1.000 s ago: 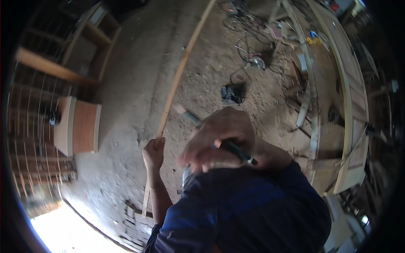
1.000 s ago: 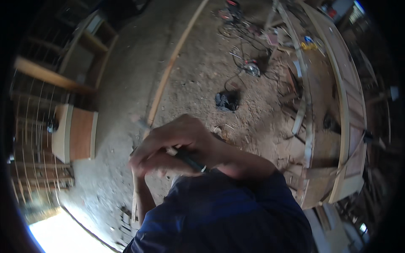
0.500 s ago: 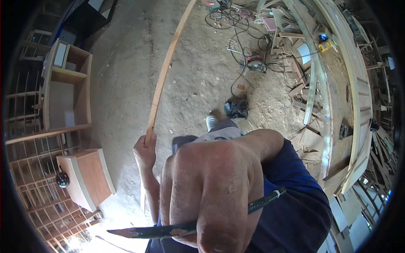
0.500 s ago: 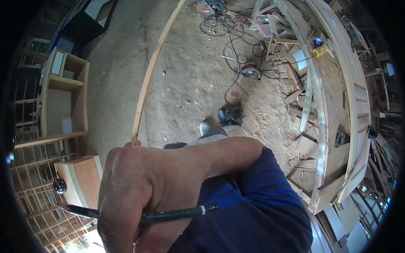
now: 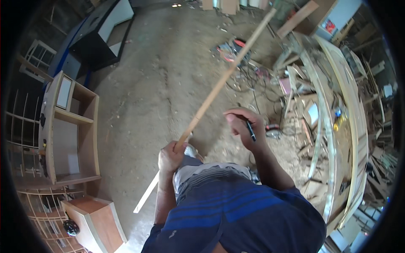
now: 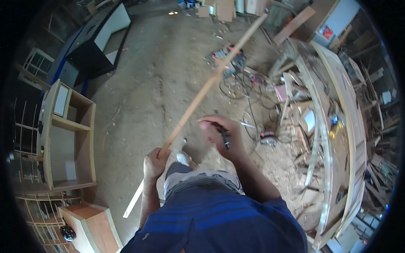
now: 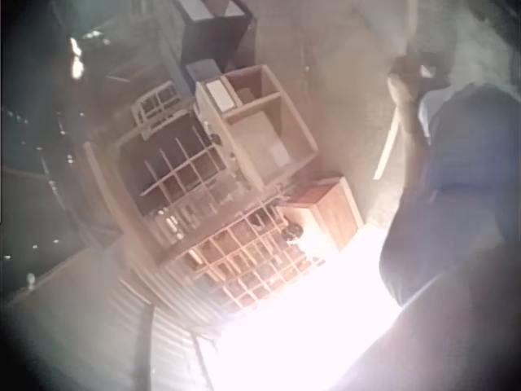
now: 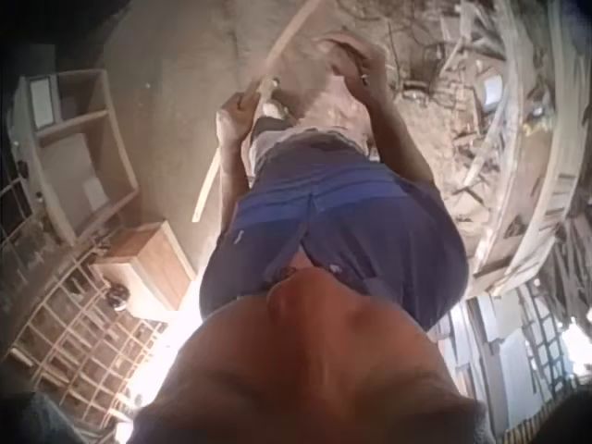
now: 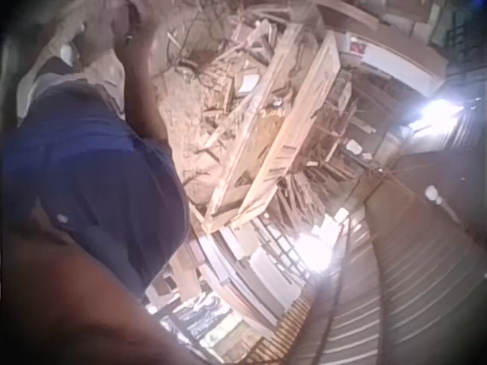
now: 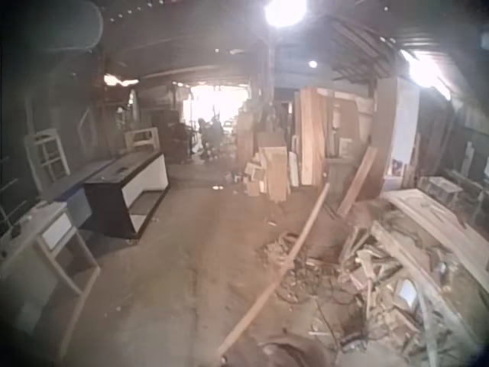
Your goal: The person measures and marks a wooden strip against a wooden door with a pencil, cuts the strip using a miter saw, applies glue to the strip from a packet, and places the strip onto the wooden door.
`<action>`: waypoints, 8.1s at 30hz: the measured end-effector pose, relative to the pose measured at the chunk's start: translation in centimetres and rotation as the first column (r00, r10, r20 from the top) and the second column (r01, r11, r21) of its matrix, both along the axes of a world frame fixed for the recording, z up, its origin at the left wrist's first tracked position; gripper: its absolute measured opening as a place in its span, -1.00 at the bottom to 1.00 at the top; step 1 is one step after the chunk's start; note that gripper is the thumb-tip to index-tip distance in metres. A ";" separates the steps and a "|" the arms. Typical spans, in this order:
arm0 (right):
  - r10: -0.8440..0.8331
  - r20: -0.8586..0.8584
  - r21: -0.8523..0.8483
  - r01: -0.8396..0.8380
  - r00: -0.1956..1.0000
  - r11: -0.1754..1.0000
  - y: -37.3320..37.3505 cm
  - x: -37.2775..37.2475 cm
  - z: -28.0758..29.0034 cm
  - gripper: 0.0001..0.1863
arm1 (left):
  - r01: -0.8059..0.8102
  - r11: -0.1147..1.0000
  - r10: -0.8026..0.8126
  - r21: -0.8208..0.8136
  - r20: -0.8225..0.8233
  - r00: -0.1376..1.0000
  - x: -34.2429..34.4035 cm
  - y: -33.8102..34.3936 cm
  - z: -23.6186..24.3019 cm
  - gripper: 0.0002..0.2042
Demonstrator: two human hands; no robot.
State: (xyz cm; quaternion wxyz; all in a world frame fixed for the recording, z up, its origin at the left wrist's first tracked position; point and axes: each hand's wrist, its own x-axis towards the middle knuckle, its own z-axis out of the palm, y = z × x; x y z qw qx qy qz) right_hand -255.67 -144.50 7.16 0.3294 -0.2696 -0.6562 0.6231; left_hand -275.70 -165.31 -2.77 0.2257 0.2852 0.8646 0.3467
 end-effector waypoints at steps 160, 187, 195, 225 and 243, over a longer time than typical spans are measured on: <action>-0.232 0.417 0.552 0.447 -0.879 -0.704 110.6 -48.1 -109.9 -0.22 | 0.694 -0.711 -0.691 -0.113 -0.071 -0.719 -62.7 171.5 -99.9 -0.47; -0.418 0.590 0.735 0.246 -0.691 0.632 111.0 -35.2 -80.8 -0.74 | 0.701 -0.678 -0.733 -0.220 0.274 -0.623 -56.0 171.7 -99.0 -0.34; -0.350 0.650 0.758 0.540 -0.674 0.366 115.2 -42.9 -80.5 -0.66 | 0.757 -0.612 -0.769 -0.228 0.397 -0.502 -53.6 171.6 -99.9 -0.29; -0.444 0.413 0.042 0.504 -0.795 -0.863 117.6 -60.8 -87.5 -0.20 | 0.779 -0.624 -0.741 -0.062 0.363 -0.565 -51.8 169.4 -101.0 -0.51; -0.453 0.348 0.017 0.489 -0.821 -0.872 118.4 -62.0 -88.5 -0.18 | 0.761 -0.630 -0.753 -0.158 0.365 -0.548 -52.1 169.8 -101.6 -0.50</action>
